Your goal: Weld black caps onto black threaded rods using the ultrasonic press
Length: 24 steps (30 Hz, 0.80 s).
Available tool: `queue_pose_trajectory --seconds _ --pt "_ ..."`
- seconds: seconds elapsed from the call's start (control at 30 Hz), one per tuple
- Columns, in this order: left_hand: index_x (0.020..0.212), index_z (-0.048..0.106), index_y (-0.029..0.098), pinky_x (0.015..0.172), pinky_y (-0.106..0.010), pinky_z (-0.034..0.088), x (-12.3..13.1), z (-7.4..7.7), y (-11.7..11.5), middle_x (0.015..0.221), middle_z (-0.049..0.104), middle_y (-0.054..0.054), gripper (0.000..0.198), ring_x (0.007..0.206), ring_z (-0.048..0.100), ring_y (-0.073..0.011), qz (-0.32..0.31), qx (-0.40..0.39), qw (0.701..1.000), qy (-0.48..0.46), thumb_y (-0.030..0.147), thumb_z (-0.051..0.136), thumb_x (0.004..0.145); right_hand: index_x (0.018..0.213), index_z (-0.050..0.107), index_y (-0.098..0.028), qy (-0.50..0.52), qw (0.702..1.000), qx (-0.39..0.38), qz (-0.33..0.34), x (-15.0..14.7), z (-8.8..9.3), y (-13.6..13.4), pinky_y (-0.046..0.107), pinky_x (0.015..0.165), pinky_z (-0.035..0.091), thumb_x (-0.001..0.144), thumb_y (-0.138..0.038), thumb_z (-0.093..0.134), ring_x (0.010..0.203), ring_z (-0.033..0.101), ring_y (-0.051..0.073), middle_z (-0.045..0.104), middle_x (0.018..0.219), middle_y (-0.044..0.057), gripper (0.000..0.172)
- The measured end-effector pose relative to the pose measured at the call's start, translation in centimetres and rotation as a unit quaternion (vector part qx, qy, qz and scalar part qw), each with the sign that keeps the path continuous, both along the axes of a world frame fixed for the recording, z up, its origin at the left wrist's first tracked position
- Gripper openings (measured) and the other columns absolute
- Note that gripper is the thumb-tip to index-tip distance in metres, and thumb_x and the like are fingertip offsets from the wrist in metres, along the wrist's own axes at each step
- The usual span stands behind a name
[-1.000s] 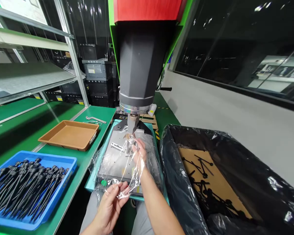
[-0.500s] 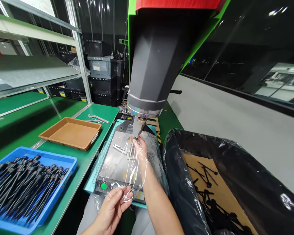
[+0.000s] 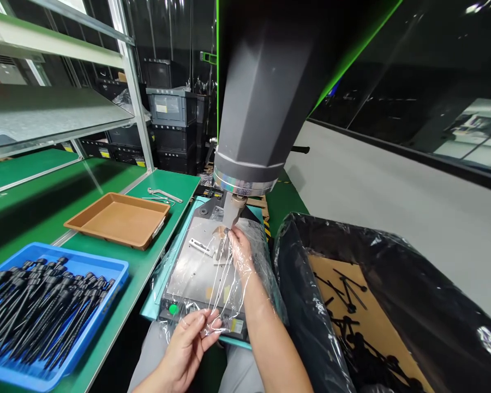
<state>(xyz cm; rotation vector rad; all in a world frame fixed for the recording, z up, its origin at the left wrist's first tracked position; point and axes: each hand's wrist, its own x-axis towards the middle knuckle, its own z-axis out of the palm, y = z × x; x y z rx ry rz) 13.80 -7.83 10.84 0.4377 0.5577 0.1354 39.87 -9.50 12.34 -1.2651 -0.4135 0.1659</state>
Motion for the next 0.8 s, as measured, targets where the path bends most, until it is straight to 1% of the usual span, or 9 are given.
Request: queue_pose_trajectory --seconds 0.1,0.2,0.3,0.43,0.5,0.57,0.67,0.73,0.8 --pt "0.096 0.070 0.008 0.082 -0.034 0.059 -0.1 -0.2 0.1 0.115 0.069 -0.020 0.028 0.099 0.069 -0.0271 0.005 0.004 1.000 0.011 0.024 0.078 0.075 0.125 0.061 -0.025 0.062 0.997 0.052 -0.002 -0.6 -0.8 -0.4 0.039 0.113 0.035 0.076 -0.050 0.069 0.133 0.045 0.025 0.055 0.139 0.003 0.056" --pt "0.096 0.070 0.009 0.083 -0.034 0.059 -0.3 -0.6 0.2 0.115 0.069 -0.019 0.028 0.103 0.068 -0.0283 0.014 0.015 1.000 0.017 0.024 0.078 0.075 0.128 0.059 -0.027 0.106 0.992 0.062 -0.018 -1.4 -2.2 -1.1 0.040 0.113 0.035 0.080 -0.058 0.063 0.136 0.041 0.024 0.050 0.143 0.003 0.057" --pt "0.096 0.070 0.011 0.087 -0.035 0.058 -0.4 -0.9 0.3 0.116 0.069 -0.017 0.028 0.106 0.067 -0.0289 0.032 0.024 0.999 0.022 0.026 0.078 0.074 0.119 0.065 -0.026 0.127 0.989 0.068 -0.021 -2.0 -3.8 -1.7 0.042 0.110 0.039 0.075 -0.060 0.066 0.133 0.045 0.026 0.056 0.138 0.004 0.055" --pt "0.096 0.070 0.012 0.090 -0.036 0.057 -0.4 -1.6 0.4 0.118 0.069 -0.016 0.027 0.105 0.067 -0.0279 0.044 0.036 0.998 0.021 0.025 0.079 0.074 0.104 0.071 -0.025 0.162 0.984 0.061 -0.044 -2.3 -5.9 -2.4 0.041 0.108 0.040 0.060 -0.053 0.080 0.125 0.053 0.028 0.065 0.125 0.006 0.053" --pt "0.097 0.070 0.012 0.089 -0.035 0.058 -0.3 -2.0 0.4 0.119 0.068 -0.016 0.026 0.103 0.068 -0.0272 0.044 0.042 0.998 0.017 0.024 0.078 0.074 0.101 0.072 -0.024 0.175 0.981 0.055 -0.058 -2.6 -6.8 -2.9 0.042 0.105 0.043 0.058 -0.050 0.081 0.122 0.055 0.029 0.066 0.123 0.007 0.052" --pt "0.098 0.070 0.011 0.087 -0.034 0.058 -0.4 -2.5 0.3 0.119 0.068 -0.016 0.027 0.102 0.069 -0.0271 0.043 0.043 0.998 0.015 0.023 0.078 0.075 0.103 0.071 -0.023 0.178 0.980 0.062 -0.063 -3.2 -7.3 -3.5 0.042 0.102 0.046 0.059 -0.048 0.081 0.120 0.057 0.030 0.066 0.123 0.009 0.052" --pt "0.101 0.069 0.011 0.086 -0.034 0.058 -0.4 -3.0 0.3 0.120 0.067 -0.018 0.030 0.103 0.068 -0.0275 0.039 0.044 0.998 0.012 0.022 0.078 0.075 0.108 0.070 -0.023 0.179 0.979 0.082 -0.058 -4.4 -7.6 -4.4 0.040 0.098 0.049 0.059 -0.041 0.083 0.118 0.058 0.028 0.065 0.125 0.009 0.054" --pt "0.102 0.068 0.012 0.085 -0.033 0.058 -0.3 -3.2 0.3 0.120 0.067 -0.018 0.032 0.102 0.069 -0.0270 0.038 0.047 0.998 0.016 0.023 0.079 0.074 0.108 0.070 -0.023 0.186 0.978 0.076 -0.060 -5.4 -7.6 -5.2 0.039 0.097 0.050 0.058 -0.039 0.085 0.116 0.059 0.028 0.065 0.124 0.009 0.054" --pt "0.104 0.067 0.013 0.084 -0.033 0.058 -0.3 -3.4 0.4 0.121 0.067 -0.017 0.035 0.101 0.069 -0.0263 0.032 0.050 0.998 0.025 0.023 0.080 0.073 0.105 0.070 -0.021 0.192 0.978 0.056 -0.064 -6.5 -7.8 -6.1 0.041 0.095 0.051 0.059 -0.041 0.084 0.111 0.062 0.028 0.066 0.120 0.010 0.052"
